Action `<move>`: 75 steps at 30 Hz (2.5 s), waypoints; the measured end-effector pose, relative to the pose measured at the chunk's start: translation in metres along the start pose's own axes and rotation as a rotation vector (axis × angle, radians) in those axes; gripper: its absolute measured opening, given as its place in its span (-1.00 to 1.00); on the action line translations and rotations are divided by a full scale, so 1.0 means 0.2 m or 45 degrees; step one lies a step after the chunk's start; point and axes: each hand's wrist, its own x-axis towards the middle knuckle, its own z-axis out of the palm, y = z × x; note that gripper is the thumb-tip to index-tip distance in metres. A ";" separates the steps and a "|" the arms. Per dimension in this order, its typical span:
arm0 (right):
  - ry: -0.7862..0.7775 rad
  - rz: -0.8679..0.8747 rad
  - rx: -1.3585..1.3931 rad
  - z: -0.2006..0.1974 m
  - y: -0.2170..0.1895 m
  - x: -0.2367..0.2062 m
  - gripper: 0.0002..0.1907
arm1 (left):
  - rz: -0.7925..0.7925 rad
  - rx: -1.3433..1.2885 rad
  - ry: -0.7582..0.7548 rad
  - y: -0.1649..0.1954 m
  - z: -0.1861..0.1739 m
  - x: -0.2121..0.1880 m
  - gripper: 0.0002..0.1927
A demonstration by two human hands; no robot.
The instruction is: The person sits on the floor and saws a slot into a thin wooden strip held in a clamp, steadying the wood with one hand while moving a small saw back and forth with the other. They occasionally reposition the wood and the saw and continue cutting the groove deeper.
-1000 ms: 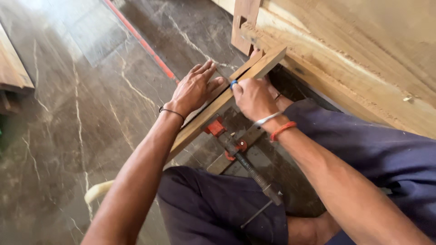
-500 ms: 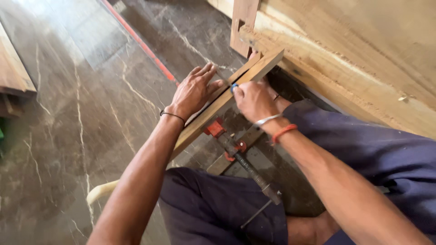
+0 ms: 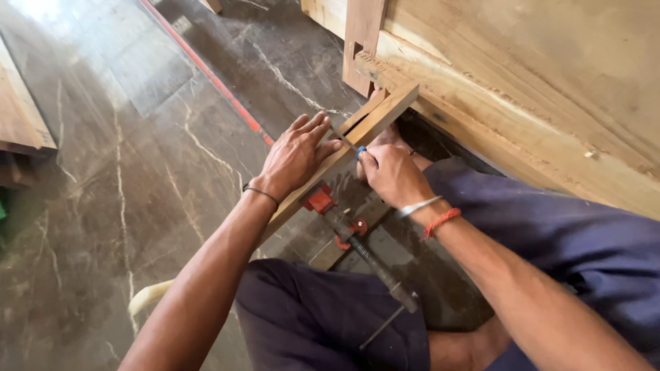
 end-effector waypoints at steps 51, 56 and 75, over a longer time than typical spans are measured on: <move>0.025 0.042 0.039 -0.03 -0.10 0.01 -0.76 | -0.138 -0.156 0.060 0.01 0.00 -0.04 -0.45; -0.031 0.083 0.152 -0.12 -0.13 -0.09 -0.78 | 0.004 -0.093 0.056 0.09 -0.01 -0.09 -0.44; -0.005 0.119 -0.037 -0.03 -0.01 -0.16 -0.68 | -0.047 -0.032 0.048 0.09 0.09 -0.11 -0.35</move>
